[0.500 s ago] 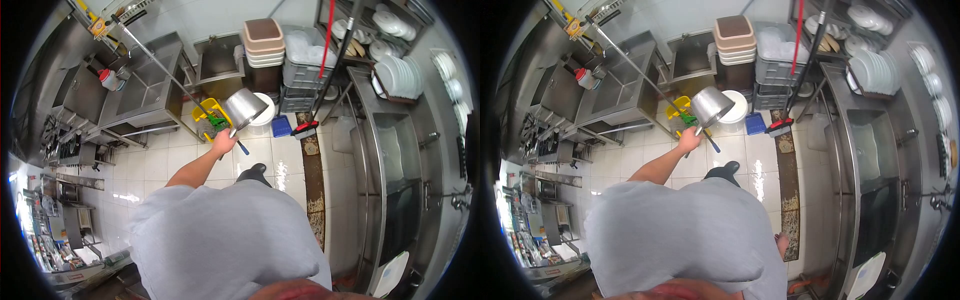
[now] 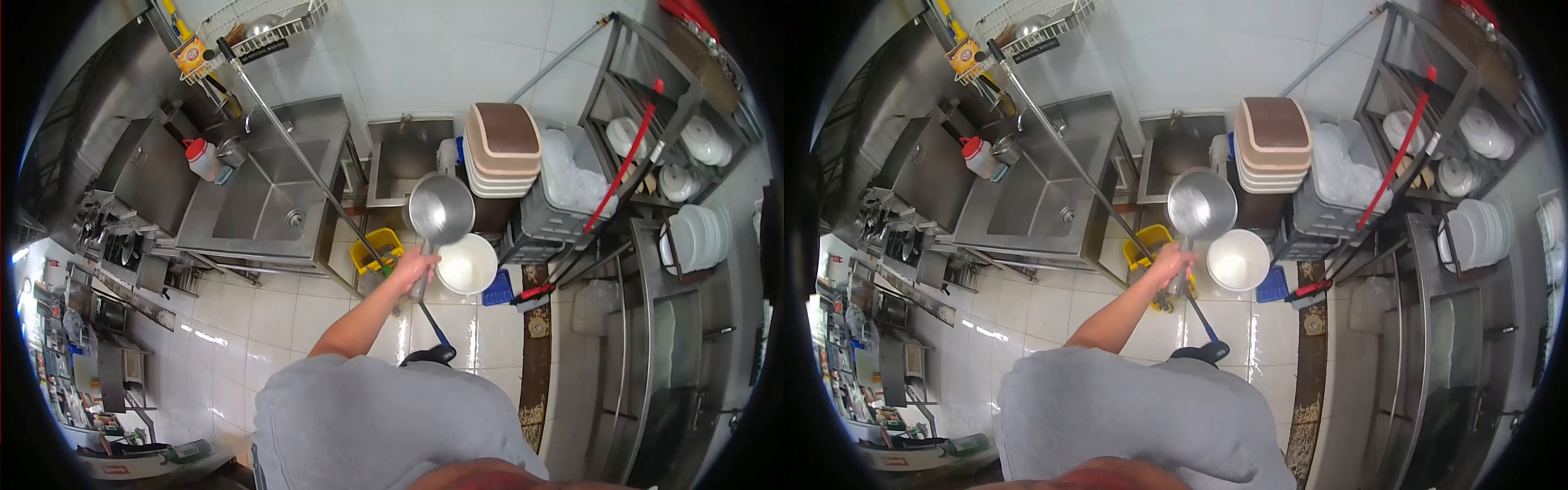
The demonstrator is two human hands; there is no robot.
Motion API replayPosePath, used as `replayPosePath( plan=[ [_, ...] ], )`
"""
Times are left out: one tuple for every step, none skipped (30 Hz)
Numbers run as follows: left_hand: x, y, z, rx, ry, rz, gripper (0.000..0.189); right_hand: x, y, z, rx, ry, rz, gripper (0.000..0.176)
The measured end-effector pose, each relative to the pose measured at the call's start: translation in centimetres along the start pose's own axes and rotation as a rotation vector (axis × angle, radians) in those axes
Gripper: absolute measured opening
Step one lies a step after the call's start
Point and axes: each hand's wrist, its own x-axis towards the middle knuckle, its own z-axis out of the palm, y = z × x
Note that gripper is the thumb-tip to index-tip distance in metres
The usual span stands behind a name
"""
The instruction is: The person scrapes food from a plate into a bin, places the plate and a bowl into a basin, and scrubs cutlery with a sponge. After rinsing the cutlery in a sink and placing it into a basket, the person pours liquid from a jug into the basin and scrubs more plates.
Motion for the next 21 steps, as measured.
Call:
replayPosePath(
  plan=[
    [0.4, 3.4, -1.2, 0.075, 0.083, 0.139, 0.016, 0.1, -1.7, 0.4, 0.009, -0.005, 0.001, 0.032],
    [1.2, 7.6, -3.0, 0.154, 0.168, 0.279, 0.017, 0.1, -3.0, 0.8, 0.022, -0.016, 0.002, 0.032],
    [2.1, 12.6, -5.9, 0.186, 0.190, 0.435, 0.021, 0.2, -4.2, 1.1, 0.037, -0.018, 0.005, 0.031],
    [2.8, 17.6, -8.9, 0.225, 0.188, 0.622, 0.039, 0.1, -5.0, 1.3, 0.054, -0.023, 0.010, 0.031],
    [0.3, 23.1, -9.6, 0.023, 0.099, 0.616, 0.063, 0.1, -5.7, 1.2, 0.075, -0.017, 0.020, 0.031],
    [-0.6, 26.8, -11.7, -0.003, 0.037, 0.600, 0.076, 0.3, -6.2, 1.0, 0.093, -0.011, 0.025, 0.030],
    [-1.7, 29.3, -12.6, 0.040, 0.130, 0.651, 0.079, 0.2, -6.4, 0.4, 0.126, 0.004, 0.036, 0.030],
    [-0.9, 30.8, -14.7, 0.167, 0.381, 0.741, 0.081, 0.8, -6.7, -0.1, 0.171, 0.016, 0.049, 0.030],
    [-1.1, 32.6, -16.3, 0.221, 0.498, 0.832, 0.079, 1.6, -6.9, -0.7, 0.246, 0.028, 0.069, 0.029],
    [-0.7, 34.1, -18.5, 0.251, 0.554, 0.923, 0.078, 2.2, -6.8, -1.2, 0.339, 0.029, 0.101, 0.029],
    [-1.9, 36.1, -19.2, 0.295, 0.639, 0.930, 0.077, 3.9, -6.4, -2.2, 0.444, 0.015, 0.133, 0.027],
    [-0.6, 37.8, -21.9, 0.469, 0.828, 1.021, 0.071, 4.7, -6.3, -2.7, 0.543, 0.005, 0.167, 0.026],
    [-1.9, 39.5, -22.3, 0.600, 0.984, 1.084, 0.066, 4.3, -6.7, -2.4, 0.547, 0.007, 0.167, 0.026],
    [-1.9, 41.3, -23.8, 0.701, 1.131, 1.064, 0.064, 4.0, -7.2, -2.3, 0.409, 0.053, 0.138, 0.025],
    [-1.2, 43.1, -25.5, 0.796, 1.230, 1.083, 0.064, 3.7, -7.6, -2.2, 0.274, 0.099, 0.110, 0.024],
    [0.3, 45.2, -27.8, 0.906, 1.334, 1.112, 0.061, 2.8, -8.7, -1.8, 0.285, 0.104, 0.109, 0.024],
    [1.4, 47.7, -29.3, 0.984, 1.415, 1.039, 0.057, 0.9, -10.8, -1.2, 0.174, 0.098, 0.133, 0.023],
    [1.9, 50.0, -30.1, 1.090, 1.452, 0.938, 0.056, -0.6, -11.9, -1.0, 0.065, 0.095, 0.161, 0.024],
    [2.7, 51.8, -31.1, 1.066, 1.438, 1.003, 0.057, -1.5, -12.3, -1.0, 0.066, 0.087, 0.151, 0.025],
    [3.5, 53.4, -31.8, 1.074, 1.424, 0.987, 0.055, -2.5, -12.7, -1.1, 0.067, 0.079, 0.142, 0.027],
    [5.0, 55.1, -33.1, 1.038, 1.433, 0.927, 0.055, -3.8, -13.7, -1.3, -0.025, 0.030, 0.091, 0.028]
  ],
)
